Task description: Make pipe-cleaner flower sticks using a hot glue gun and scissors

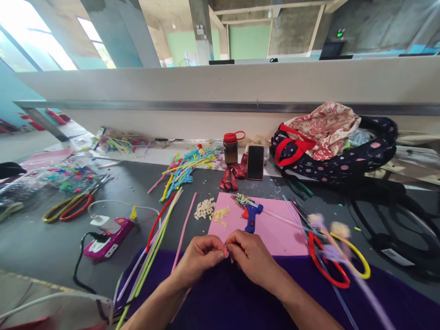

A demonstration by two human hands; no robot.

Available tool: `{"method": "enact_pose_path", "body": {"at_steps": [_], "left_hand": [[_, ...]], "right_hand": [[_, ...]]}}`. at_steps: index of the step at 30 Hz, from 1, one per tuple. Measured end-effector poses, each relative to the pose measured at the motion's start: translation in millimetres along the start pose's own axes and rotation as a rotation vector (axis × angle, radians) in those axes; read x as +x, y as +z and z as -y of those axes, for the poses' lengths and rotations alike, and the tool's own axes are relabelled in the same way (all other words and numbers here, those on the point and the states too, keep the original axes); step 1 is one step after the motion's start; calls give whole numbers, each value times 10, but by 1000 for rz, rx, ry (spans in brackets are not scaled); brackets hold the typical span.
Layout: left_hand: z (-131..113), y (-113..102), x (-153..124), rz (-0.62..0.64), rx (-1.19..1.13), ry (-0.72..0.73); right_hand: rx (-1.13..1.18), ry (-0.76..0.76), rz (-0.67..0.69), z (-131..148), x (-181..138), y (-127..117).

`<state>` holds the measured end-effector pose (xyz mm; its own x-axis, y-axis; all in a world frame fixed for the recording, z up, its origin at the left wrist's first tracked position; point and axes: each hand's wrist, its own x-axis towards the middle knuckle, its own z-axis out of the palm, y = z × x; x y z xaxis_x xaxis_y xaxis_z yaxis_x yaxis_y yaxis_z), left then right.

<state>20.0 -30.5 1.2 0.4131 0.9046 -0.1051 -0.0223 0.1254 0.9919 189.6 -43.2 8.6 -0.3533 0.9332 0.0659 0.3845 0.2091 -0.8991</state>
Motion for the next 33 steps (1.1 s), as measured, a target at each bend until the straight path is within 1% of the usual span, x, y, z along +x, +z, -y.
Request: {"method": "enact_pose_path", "body": {"at_steps": [4, 8, 10, 13, 16, 18, 21, 24, 26, 29, 33], "left_hand": [[75, -6, 11, -65, -184, 11], [116, 10, 23, -58, -245, 13], [110, 15, 26, -91, -176, 45], [92, 22, 30, -173, -22, 100], [91, 34, 40, -213, 47, 127], [96, 41, 44, -191, 65, 119], [84, 38, 40, -167, 171, 114], [52, 32, 24, -182, 318, 159], [32, 37, 14, -205, 382, 182], [15, 57, 10, -235, 396, 180], [7, 64, 15, -260, 309, 130]], "right_hand": [[99, 23, 0, 21, -9, 92], [228, 73, 11, -6, -4, 137], [276, 114, 1, -27, 5, 149], [336, 174, 6, -47, 19, 171], [345, 192, 5, -54, 20, 198], [284, 167, -13, -56, 15, 206], [86, 88, -62, -61, 8, 193], [-74, 30, -88, -67, 10, 172], [-103, 24, -84, -70, 14, 166], [-74, 31, -95, -66, 14, 168], [117, 86, -81, -39, 5, 169]]}}
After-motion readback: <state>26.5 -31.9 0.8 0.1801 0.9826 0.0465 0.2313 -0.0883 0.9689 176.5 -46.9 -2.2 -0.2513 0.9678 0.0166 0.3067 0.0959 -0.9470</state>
